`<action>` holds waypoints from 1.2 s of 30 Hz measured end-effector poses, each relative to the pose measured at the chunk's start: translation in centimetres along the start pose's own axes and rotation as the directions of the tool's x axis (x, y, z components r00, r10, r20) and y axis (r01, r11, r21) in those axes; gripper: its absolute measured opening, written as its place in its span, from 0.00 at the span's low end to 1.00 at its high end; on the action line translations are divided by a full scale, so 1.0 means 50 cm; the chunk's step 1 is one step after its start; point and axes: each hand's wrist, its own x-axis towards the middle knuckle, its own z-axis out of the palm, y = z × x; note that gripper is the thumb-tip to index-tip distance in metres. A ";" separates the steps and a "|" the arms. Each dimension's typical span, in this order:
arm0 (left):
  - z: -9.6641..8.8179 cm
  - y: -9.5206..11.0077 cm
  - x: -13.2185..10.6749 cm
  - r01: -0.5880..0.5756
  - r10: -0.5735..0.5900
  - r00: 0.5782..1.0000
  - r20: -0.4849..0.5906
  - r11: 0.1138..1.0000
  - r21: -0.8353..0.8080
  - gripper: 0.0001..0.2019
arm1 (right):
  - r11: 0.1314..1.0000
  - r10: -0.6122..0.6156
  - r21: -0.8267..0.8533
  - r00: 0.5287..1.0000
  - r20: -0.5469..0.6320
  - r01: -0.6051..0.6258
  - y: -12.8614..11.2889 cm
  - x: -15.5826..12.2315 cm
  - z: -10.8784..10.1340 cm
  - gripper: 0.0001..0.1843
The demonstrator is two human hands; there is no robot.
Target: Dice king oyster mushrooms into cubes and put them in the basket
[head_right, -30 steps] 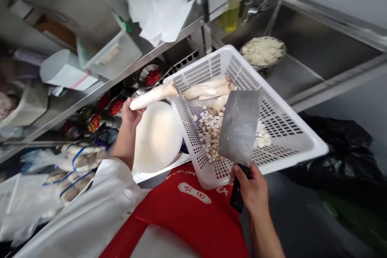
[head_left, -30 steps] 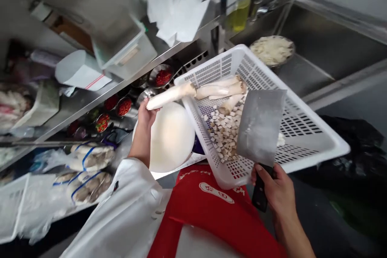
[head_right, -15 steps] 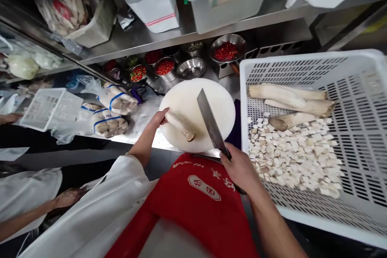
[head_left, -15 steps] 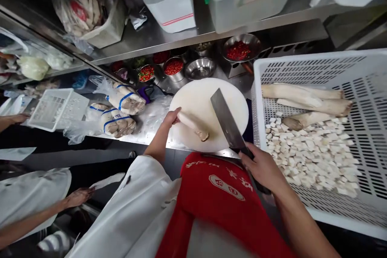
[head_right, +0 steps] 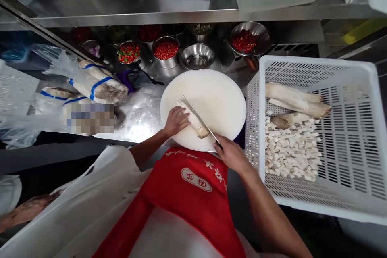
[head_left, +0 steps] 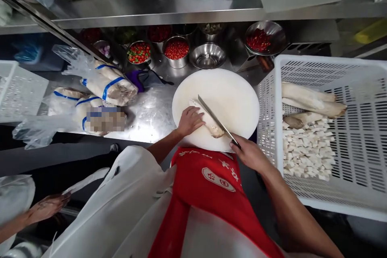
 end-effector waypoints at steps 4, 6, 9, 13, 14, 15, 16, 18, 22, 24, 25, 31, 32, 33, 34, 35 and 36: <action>-0.001 -0.022 0.026 -0.073 0.071 0.996 0.046 0.996 0.042 0.18 | 0.992 0.112 -0.059 0.992 0.066 -0.108 -0.010 -0.009 -0.043 0.22; 0.000 -0.027 0.035 -0.067 0.064 0.996 0.066 0.997 0.036 0.19 | 0.987 0.137 -0.085 0.990 0.038 -0.133 -0.025 -0.027 -0.070 0.20; 0.003 -0.033 0.038 -0.056 0.055 0.996 0.065 0.998 0.017 0.20 | 0.989 0.100 -0.114 0.995 0.026 -0.097 -0.061 -0.053 -0.108 0.17; 0.006 -0.039 0.037 -0.054 0.052 0.997 0.054 0.998 0.024 0.21 | 0.986 0.066 -0.160 0.994 0.087 -0.051 -0.108 -0.054 -0.126 0.14; 0.006 -0.039 0.036 -0.060 0.059 0.997 0.048 0.998 0.027 0.21 | 0.985 0.062 -0.166 0.993 0.104 -0.045 -0.117 -0.048 -0.124 0.13; 0.006 -0.040 0.037 -0.067 0.066 0.997 0.042 0.997 0.028 0.21 | 0.985 0.060 -0.170 0.991 0.121 -0.039 -0.123 -0.042 -0.120 0.13; 0.006 -0.040 0.037 -0.071 0.070 0.997 0.040 0.997 0.026 0.21 | 0.984 0.058 -0.174 0.989 0.135 -0.034 -0.127 -0.036 -0.115 0.13; 0.006 -0.042 0.038 -0.062 0.061 0.997 0.054 0.998 0.016 0.21 | 0.984 0.053 -0.175 0.986 0.158 -0.025 -0.129 -0.027 -0.106 0.13; 0.009 -0.046 0.039 -0.035 0.035 0.996 0.087 0.999 -0.002 0.21 | 0.984 0.076 -0.175 0.981 0.176 -0.045 -0.126 -0.023 -0.098 0.13; 0.011 -0.047 0.038 -0.043 0.043 0.996 0.074 0.999 -0.001 0.21 | 0.984 0.101 -0.166 0.975 0.196 -0.068 -0.125 -0.021 -0.099 0.14; 0.012 -0.048 0.037 -0.044 0.044 0.997 0.070 0.999 0.001 0.21 | 0.984 0.112 -0.161 0.971 0.209 -0.078 -0.125 -0.018 -0.100 0.14; 0.018 -0.051 0.033 0.005 -0.003 0.994 0.113 1.000 -0.017 0.22 | 0.978 0.149 -0.183 0.950 0.274 -0.101 -0.140 0.029 -0.118 0.12; 0.019 -0.052 0.033 0.007 -0.003 0.993 0.116 0.999 -0.033 0.22 | 0.976 0.156 -0.191 0.948 0.278 -0.105 -0.144 0.044 -0.120 0.12; 0.019 -0.052 0.032 0.005 0.000 0.993 0.115 0.999 -0.045 0.22 | 0.974 0.163 -0.200 0.945 0.282 -0.108 -0.147 0.061 -0.119 0.12; 0.019 -0.052 0.032 -0.001 0.007 0.994 0.111 0.999 -0.053 0.22 | 0.972 0.169 -0.207 0.944 0.285 -0.111 -0.150 0.080 -0.115 0.12; 0.020 -0.053 0.031 -0.010 0.016 0.994 0.104 0.999 -0.053 0.22 | 0.970 0.172 -0.214 0.943 0.285 -0.112 -0.152 0.101 -0.109 0.12; 0.020 -0.053 0.030 -0.019 0.023 0.995 0.096 0.999 -0.048 0.22 | 0.969 0.173 -0.220 0.944 0.281 -0.112 -0.152 0.123 -0.099 0.13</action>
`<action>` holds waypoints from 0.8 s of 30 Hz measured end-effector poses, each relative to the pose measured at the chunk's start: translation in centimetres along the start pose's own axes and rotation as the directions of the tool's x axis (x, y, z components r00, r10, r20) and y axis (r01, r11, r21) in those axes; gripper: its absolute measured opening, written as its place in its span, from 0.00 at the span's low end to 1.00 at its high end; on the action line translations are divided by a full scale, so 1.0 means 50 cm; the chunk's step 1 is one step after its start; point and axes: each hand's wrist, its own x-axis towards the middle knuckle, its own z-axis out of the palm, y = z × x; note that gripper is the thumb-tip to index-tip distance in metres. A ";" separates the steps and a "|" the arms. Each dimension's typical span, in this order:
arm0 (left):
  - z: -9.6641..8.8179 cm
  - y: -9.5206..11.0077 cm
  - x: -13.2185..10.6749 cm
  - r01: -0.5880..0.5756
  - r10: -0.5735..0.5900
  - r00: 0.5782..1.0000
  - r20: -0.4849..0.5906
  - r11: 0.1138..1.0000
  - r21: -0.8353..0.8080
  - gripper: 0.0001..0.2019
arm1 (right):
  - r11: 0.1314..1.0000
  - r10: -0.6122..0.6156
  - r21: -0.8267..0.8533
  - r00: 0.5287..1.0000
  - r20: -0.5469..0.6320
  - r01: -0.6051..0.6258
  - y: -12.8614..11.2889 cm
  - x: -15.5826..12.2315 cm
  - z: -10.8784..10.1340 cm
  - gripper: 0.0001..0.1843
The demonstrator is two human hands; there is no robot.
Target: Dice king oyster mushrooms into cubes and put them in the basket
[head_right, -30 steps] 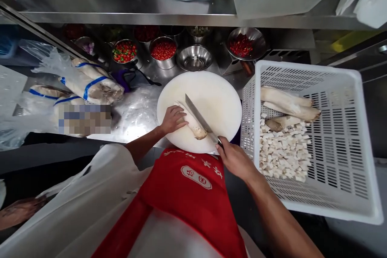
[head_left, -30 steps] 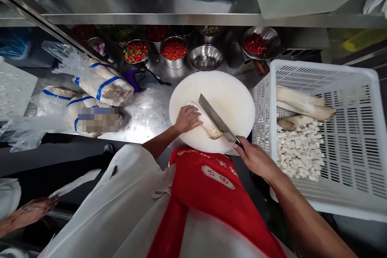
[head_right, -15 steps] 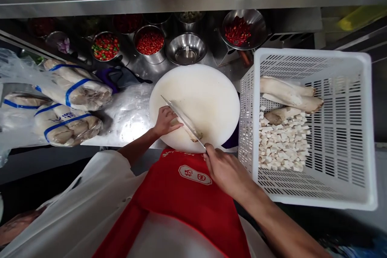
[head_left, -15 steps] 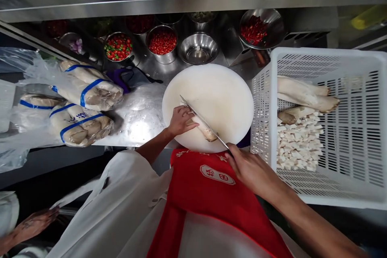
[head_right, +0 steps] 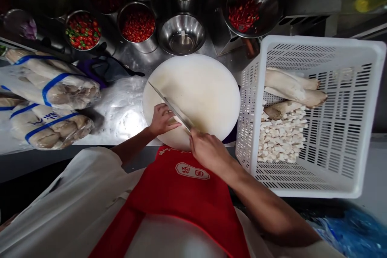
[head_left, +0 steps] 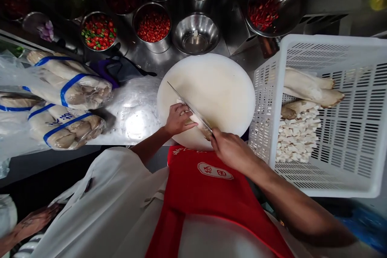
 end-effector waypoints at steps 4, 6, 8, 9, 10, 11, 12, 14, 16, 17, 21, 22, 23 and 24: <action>0.001 0.001 -0.001 0.014 -0.014 1.000 0.010 1.000 0.014 0.21 | 1.000 -0.018 -0.011 0.999 -0.050 0.018 -0.019 0.096 0.018 0.14; 0.000 0.001 0.001 0.026 -0.026 0.999 0.023 1.000 0.013 0.21 | 0.999 -0.032 -0.017 0.997 -0.072 0.031 -0.027 0.125 0.018 0.15; -0.002 0.002 0.004 0.030 -0.030 0.999 0.026 0.999 0.022 0.20 | 0.999 -0.043 -0.024 0.996 -0.082 0.041 -0.029 0.125 0.007 0.15; -0.004 0.002 0.005 0.031 -0.032 0.999 0.024 0.999 0.031 0.21 | 0.999 -0.047 -0.024 0.996 -0.082 0.046 -0.025 0.112 -0.002 0.15; -0.005 0.003 0.007 0.033 -0.034 0.999 0.023 0.999 0.039 0.22 | 0.999 -0.050 -0.018 0.996 -0.076 0.049 -0.018 0.088 -0.011 0.15; -0.006 0.004 0.009 0.037 -0.038 0.999 0.021 0.998 0.046 0.23 | 0.999 -0.053 -0.006 0.996 -0.066 0.052 -0.007 0.056 -0.018 0.15; -0.007 0.005 0.010 0.040 -0.041 0.999 0.018 0.998 0.049 0.24 | 0.999 -0.052 0.010 0.997 -0.049 0.053 0.005 0.018 -0.022 0.15; -0.007 0.006 0.011 0.047 -0.047 0.999 0.009 0.998 0.041 0.25 | 0.998 -0.036 0.053 0.999 0.010 0.035 0.034 -0.065 -0.017 0.13; -0.005 0.005 0.011 0.059 -0.059 0.998 0.004 0.998 0.020 0.25 | 0.997 0.023 0.076 0.998 0.055 -0.028 0.060 -0.130 0.008 0.11; -0.004 0.004 0.010 0.064 -0.064 0.998 0.004 0.998 0.008 0.25 | 0.995 0.058 0.075 0.996 0.062 -0.062 0.069 -0.149 0.027 0.10; -0.002 0.002 0.007 0.051 -0.051 0.999 -0.009 0.998 -0.021 0.25 | 0.996 0.087 -0.027 0.996 0.005 -0.087 0.087 -0.115 0.117 0.12; -0.004 0.002 0.007 0.043 -0.043 0.999 -0.014 0.999 -0.023 0.24 | 0.997 0.069 -0.034 0.997 -0.027 -0.070 0.088 -0.089 0.133 0.13; -0.006 0.003 0.007 0.032 -0.032 0.999 -0.016 0.999 -0.022 0.24 | 0.998 0.055 -0.031 0.996 -0.064 -0.057 0.088 -0.063 0.143 0.13; -0.008 0.004 0.007 0.023 -0.023 1.000 -0.011 1.000 -0.018 0.23 | 0.999 0.040 -0.021 0.994 -0.097 -0.042 0.088 -0.039 0.147 0.13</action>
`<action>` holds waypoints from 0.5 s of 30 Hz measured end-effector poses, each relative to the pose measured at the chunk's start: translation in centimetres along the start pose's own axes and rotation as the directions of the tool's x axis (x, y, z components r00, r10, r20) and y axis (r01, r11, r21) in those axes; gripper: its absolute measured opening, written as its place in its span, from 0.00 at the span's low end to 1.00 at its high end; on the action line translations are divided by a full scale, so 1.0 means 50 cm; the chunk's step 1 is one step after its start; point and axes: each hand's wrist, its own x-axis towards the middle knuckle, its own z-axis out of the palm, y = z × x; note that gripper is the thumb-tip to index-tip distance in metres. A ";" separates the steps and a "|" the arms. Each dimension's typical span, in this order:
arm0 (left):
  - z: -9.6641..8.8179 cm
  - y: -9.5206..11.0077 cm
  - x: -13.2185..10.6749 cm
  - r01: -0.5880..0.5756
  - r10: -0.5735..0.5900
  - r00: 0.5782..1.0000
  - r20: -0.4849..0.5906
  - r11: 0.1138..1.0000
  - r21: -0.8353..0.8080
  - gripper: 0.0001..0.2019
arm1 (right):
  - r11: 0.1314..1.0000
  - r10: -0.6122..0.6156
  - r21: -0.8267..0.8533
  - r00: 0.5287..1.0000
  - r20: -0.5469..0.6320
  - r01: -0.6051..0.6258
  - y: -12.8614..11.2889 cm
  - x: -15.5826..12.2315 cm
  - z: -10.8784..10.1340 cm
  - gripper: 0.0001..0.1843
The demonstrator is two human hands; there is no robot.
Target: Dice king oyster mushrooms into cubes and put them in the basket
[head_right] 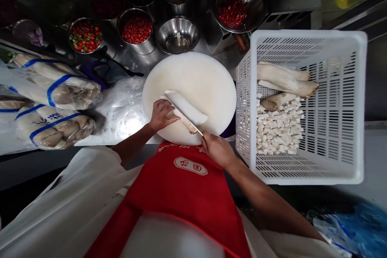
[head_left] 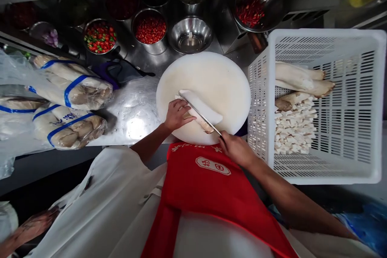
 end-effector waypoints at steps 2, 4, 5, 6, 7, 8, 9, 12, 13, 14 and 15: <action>-0.005 0.003 0.000 -0.012 0.012 1.000 0.009 1.000 0.018 0.22 | 0.999 -0.024 0.028 0.998 -0.052 0.025 -0.005 0.032 -0.007 0.14; -0.009 0.006 0.000 -0.017 0.017 1.000 0.000 0.999 0.046 0.21 | 0.998 -0.024 0.049 0.996 -0.089 0.029 -0.011 0.038 -0.032 0.14; -0.010 0.007 0.000 -0.020 0.021 1.000 -0.013 0.998 0.060 0.20 | 0.998 -0.019 0.058 0.994 -0.110 0.026 -0.015 0.030 -0.047 0.13; -0.010 0.008 -0.001 -0.032 0.035 0.999 -0.032 0.997 0.073 0.20 | 0.997 -0.017 0.067 0.991 -0.131 0.026 -0.018 0.017 -0.061 0.13; -0.010 0.008 -0.001 -0.054 0.059 0.997 -0.056 0.995 0.084 0.20 | 0.997 -0.020 0.075 0.989 -0.150 0.031 -0.022 0.000 -0.075 0.13; -0.009 0.007 -0.001 -0.080 0.088 0.993 -0.081 0.992 0.094 0.20 | 0.996 -0.029 0.081 0.986 -0.162 0.043 -0.025 -0.020 -0.087 0.13; -0.008 0.007 -0.001 -0.107 0.118 0.987 -0.108 0.989 0.101 0.20 | 0.995 -0.045 0.083 0.986 -0.164 0.059 -0.028 -0.039 -0.097 0.12; -0.004 0.005 -0.001 -0.125 0.139 0.981 -0.138 0.986 0.106 0.21 | 0.993 -0.083 0.069 0.989 -0.120 0.091 -0.038 -0.083 -0.114 0.12; -0.004 0.005 -0.001 -0.110 0.123 0.985 -0.125 0.988 0.106 0.21 | 0.994 -0.088 0.059 0.991 -0.099 0.095 -0.041 -0.091 -0.116 0.12; -0.003 0.004 -0.001 -0.091 0.103 0.989 -0.108 0.990 0.107 0.21 | 0.994 -0.090 0.049 0.993 -0.079 0.094 -0.044 -0.095 -0.117 0.12; -0.003 0.004 -0.002 -0.076 0.086 0.992 -0.091 0.991 0.107 0.22 | 0.995 -0.088 0.038 0.994 -0.062 0.091 -0.046 -0.096 -0.117 0.13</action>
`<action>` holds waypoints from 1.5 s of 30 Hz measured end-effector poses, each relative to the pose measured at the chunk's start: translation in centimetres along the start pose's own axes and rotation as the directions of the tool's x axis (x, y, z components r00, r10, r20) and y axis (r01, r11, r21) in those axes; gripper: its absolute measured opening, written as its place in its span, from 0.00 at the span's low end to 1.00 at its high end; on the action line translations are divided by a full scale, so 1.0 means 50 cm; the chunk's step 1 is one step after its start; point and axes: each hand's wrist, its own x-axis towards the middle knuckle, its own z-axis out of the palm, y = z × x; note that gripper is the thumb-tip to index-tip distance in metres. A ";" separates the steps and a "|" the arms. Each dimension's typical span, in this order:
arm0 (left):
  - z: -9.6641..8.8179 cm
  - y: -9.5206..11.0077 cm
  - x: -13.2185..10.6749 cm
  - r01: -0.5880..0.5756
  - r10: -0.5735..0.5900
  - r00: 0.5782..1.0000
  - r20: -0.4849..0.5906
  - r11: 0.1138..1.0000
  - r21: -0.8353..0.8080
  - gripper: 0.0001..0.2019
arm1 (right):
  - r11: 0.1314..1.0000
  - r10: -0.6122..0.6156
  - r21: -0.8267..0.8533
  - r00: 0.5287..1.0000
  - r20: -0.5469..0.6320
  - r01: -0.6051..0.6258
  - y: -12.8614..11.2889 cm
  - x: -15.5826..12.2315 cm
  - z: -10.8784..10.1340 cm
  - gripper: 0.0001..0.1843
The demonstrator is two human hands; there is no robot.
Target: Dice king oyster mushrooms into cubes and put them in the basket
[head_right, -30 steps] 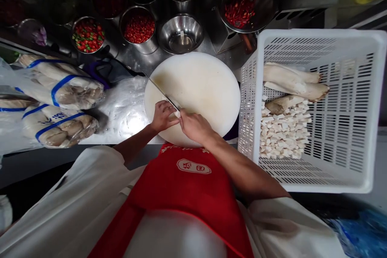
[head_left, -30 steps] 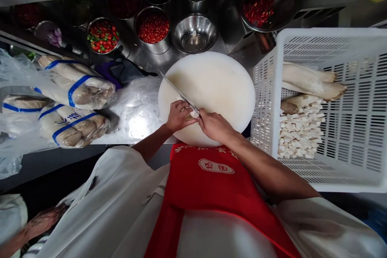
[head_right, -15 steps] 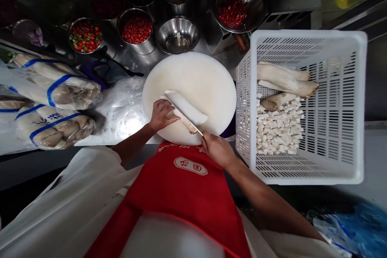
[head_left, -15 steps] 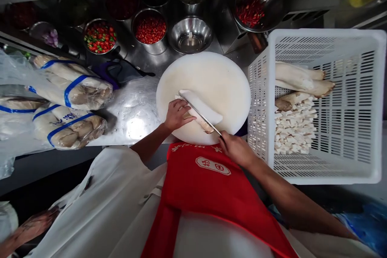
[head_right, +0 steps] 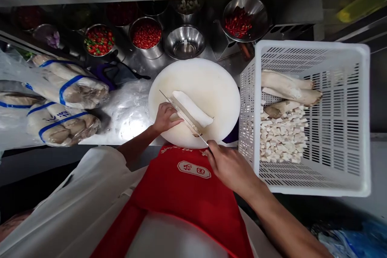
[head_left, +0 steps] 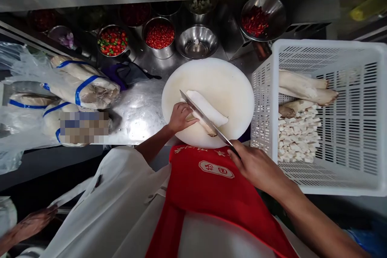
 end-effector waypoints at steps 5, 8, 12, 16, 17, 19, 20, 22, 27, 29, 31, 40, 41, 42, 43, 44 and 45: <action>-0.003 0.000 -0.001 -0.009 0.009 1.000 -0.014 0.999 -0.036 0.20 | 0.999 0.029 -0.028 0.997 0.075 -0.027 -0.007 0.018 0.000 0.11; -0.005 0.001 0.000 0.014 -0.013 1.000 0.010 0.998 -0.054 0.19 | 0.998 0.054 -0.032 0.992 0.114 -0.051 -0.014 0.035 -0.006 0.10; -0.009 0.004 0.002 0.020 -0.018 0.999 0.029 0.998 -0.066 0.18 | 0.996 0.085 -0.029 0.987 0.134 -0.082 -0.027 0.068 -0.015 0.08; -0.010 0.007 0.003 0.005 -0.003 1.000 0.027 0.998 -0.063 0.17 | 0.995 0.090 -0.042 0.987 0.136 -0.085 -0.033 0.122 -0.005 0.09; -0.010 0.007 0.004 0.008 -0.006 0.999 0.036 0.998 -0.065 0.17 | 0.995 0.092 -0.049 0.987 0.134 -0.086 -0.034 0.139 0.003 0.10; -0.010 0.006 0.003 0.016 -0.013 0.999 0.049 0.998 -0.066 0.17 | 0.993 0.106 -0.074 0.987 0.122 -0.097 -0.035 0.174 0.027 0.11; -0.009 0.006 0.003 0.018 -0.015 0.999 0.047 0.998 -0.066 0.18 | 0.990 0.114 -0.090 0.988 0.109 -0.104 -0.036 0.190 0.041 0.11; -0.008 0.004 0.002 0.018 -0.016 0.999 0.030 0.998 -0.062 0.19 | 0.987 0.120 -0.115 0.990 0.076 -0.111 -0.037 0.215 0.062 0.12; -0.004 0.002 0.002 0.037 -0.035 0.999 0.037 0.998 -0.042 0.22 | 0.990 0.063 -0.132 0.996 0.066 -0.053 -0.041 0.237 0.040 0.15; -0.002 0.003 0.003 0.034 -0.034 0.999 0.024 0.999 -0.027 0.22 | 0.991 0.043 -0.129 0.995 0.087 -0.032 -0.043 0.223 0.003 0.15; -0.001 0.003 0.004 0.030 -0.030 0.999 0.014 0.999 -0.022 0.22 | 0.993 0.033 -0.117 0.992 0.120 -0.018 -0.041 0.190 -0.035 0.15; 0.003 0.002 0.004 0.042 -0.041 0.998 0.043 0.999 -0.029 0.20 | 0.984 0.166 -0.108 0.945 0.282 -0.141 0.004 -0.009 -0.046 0.13; 0.003 0.001 0.004 0.040 -0.039 0.998 0.041 0.999 -0.029 0.20 | 0.983 0.170 -0.118 0.949 0.266 -0.143 0.009 -0.006 -0.025 0.13; 0.003 0.001 0.004 0.037 -0.036 0.999 0.035 0.999 -0.031 0.19 | 0.982 0.168 -0.127 0.955 0.245 -0.140 0.015 0.004 0.000 0.13; 0.003 0.000 0.004 0.036 -0.035 0.999 0.030 0.999 -0.035 0.19 | 0.983 0.153 -0.130 0.965 0.215 -0.127 0.023 0.018 0.026 0.13; 0.002 0.000 0.004 0.036 -0.035 0.999 0.028 0.999 -0.040 0.19 | 0.983 0.152 -0.134 0.971 0.183 -0.129 0.031 0.034 0.052 0.13; 0.002 0.000 0.004 0.038 -0.037 0.999 0.030 0.998 -0.045 0.19 | 0.983 0.147 -0.130 0.977 0.157 -0.127 0.040 0.051 0.075 0.12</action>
